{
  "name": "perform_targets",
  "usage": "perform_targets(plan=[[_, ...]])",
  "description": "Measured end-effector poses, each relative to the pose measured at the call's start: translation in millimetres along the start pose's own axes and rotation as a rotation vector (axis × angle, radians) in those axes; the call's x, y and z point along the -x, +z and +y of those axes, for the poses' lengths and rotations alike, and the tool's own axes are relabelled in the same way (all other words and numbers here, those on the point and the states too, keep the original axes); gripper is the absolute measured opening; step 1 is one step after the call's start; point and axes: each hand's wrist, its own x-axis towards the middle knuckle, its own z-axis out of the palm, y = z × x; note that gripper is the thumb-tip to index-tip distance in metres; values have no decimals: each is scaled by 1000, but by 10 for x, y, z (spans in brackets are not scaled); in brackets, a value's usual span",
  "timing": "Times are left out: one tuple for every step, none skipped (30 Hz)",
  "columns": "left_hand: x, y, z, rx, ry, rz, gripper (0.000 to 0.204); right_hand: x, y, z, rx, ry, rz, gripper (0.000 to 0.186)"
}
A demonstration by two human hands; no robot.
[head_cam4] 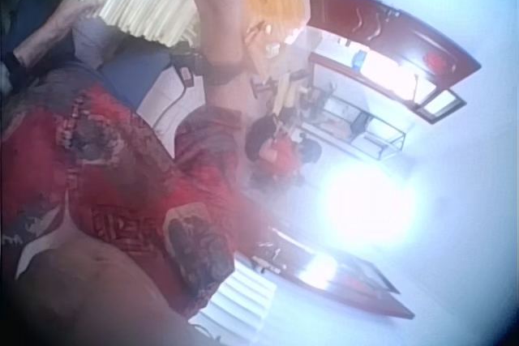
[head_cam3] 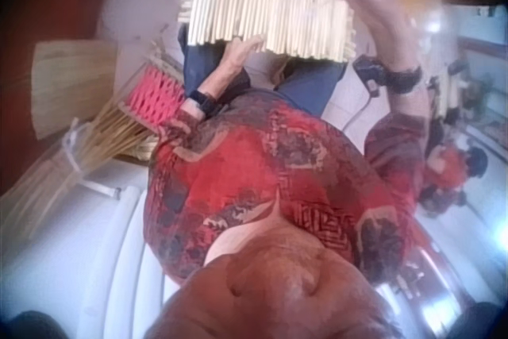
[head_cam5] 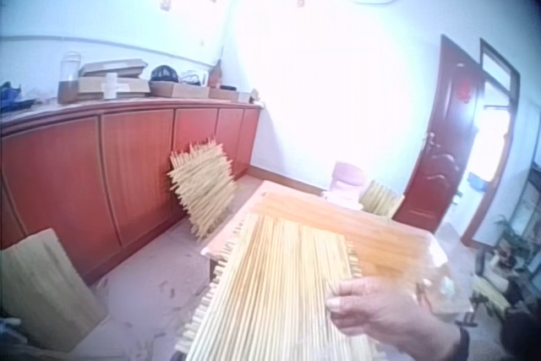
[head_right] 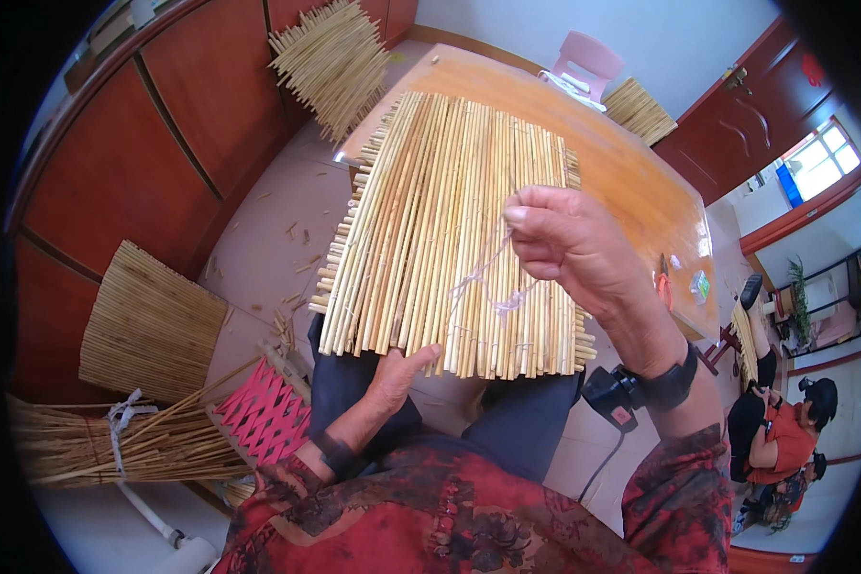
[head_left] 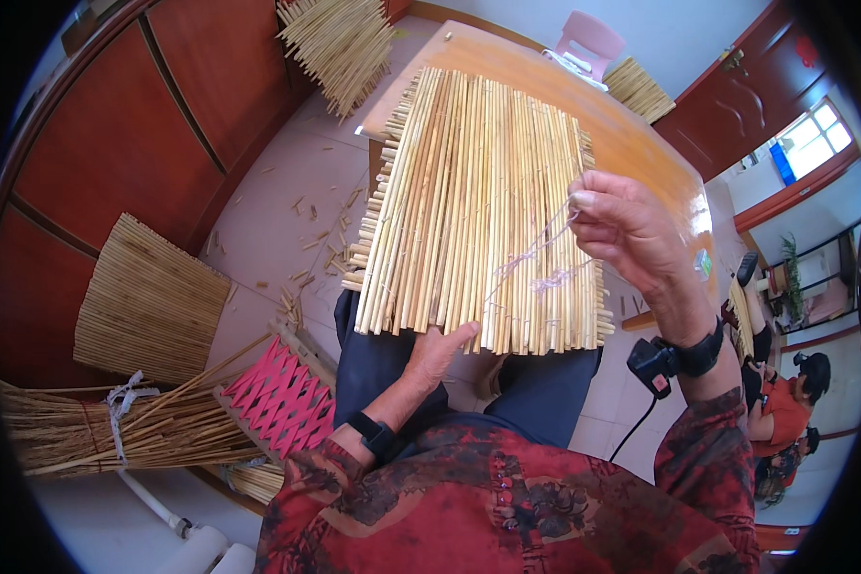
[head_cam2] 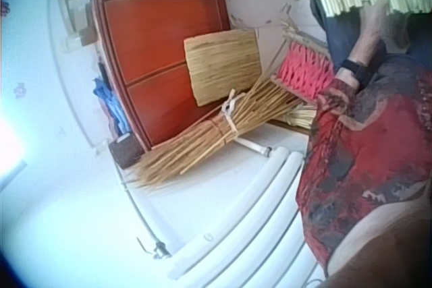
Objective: The person weaves a straw mat by threading string through bundles of straw by hand and using scissors to cut the string.
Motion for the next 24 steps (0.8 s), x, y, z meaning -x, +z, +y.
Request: perform_targets(plan=[[-21,-28,0,-177,-63,-1,42,-22,2,12,1,-1,3,9],[-25,-35,1,-177,-63,-5,42,-67,-9,51,30,5,6,9],[-24,-37,-2,-244,14,-11,43,-100,-31,95,59,10,9,10],[-27,-46,2,-308,93,-12,44,-122,-59,147,60,9,6,10],[-31,-46,8,-307,95,-10,44,-124,-105,209,70,38,37,10],[-34,-41,17,-194,102,-84,46,-129,-164,256,80,68,69,11],[-22,-44,14,-79,104,-152,49,-137,-205,264,72,-37,88,12],[0,-55,20,-78,102,-148,49,-154,-221,256,71,-34,85,12],[32,-71,39,9,75,-189,51,-168,-217,217,107,-49,84,14],[50,-81,54,97,49,-237,54,-172,-204,175,145,-67,90,17],[41,-99,0,98,48,-239,54,-180,-228,171,106,-76,65,21],[18,-124,-98,279,63,-319,56,-167,-241,166,108,-75,67,21],[12,-123,-114,460,78,-397,57,-155,-264,164,81,-48,31,19],[1,-142,-115,462,77,-397,57,-148,-277,164,54,-20,-6,18],[-9,-168,-105,514,88,-407,56,-151,-262,165,55,-18,-6,18],[5,-171,-85,565,98,-415,56,-154,-229,178,20,-25,29,15],[27,-146,-66,553,108,-360,57,-155,-216,191,-16,-32,64,13],[34,-153,-92,554,106,-355,57,-165,-237,214,-18,-29,62,13],[30,-172,-93,453,48,-341,58,-200,-261,215,-56,-38,66,12],[24,-185,-99,353,-8,-326,58,-236,-280,219,-94,-48,70,11],[15,-190,-107,330,1,-330,56,-274,-291,232,-94,-48,65,11],[35,-199,-100,144,-24,-355,54,-289,-299,275,-120,-53,93,11],[59,-185,-92,120,20,-368,53,-291,-294,300,-147,-58,122,11],[87,-169,-74,96,65,-382,52,-282,-275,310,-148,-60,128,11]])
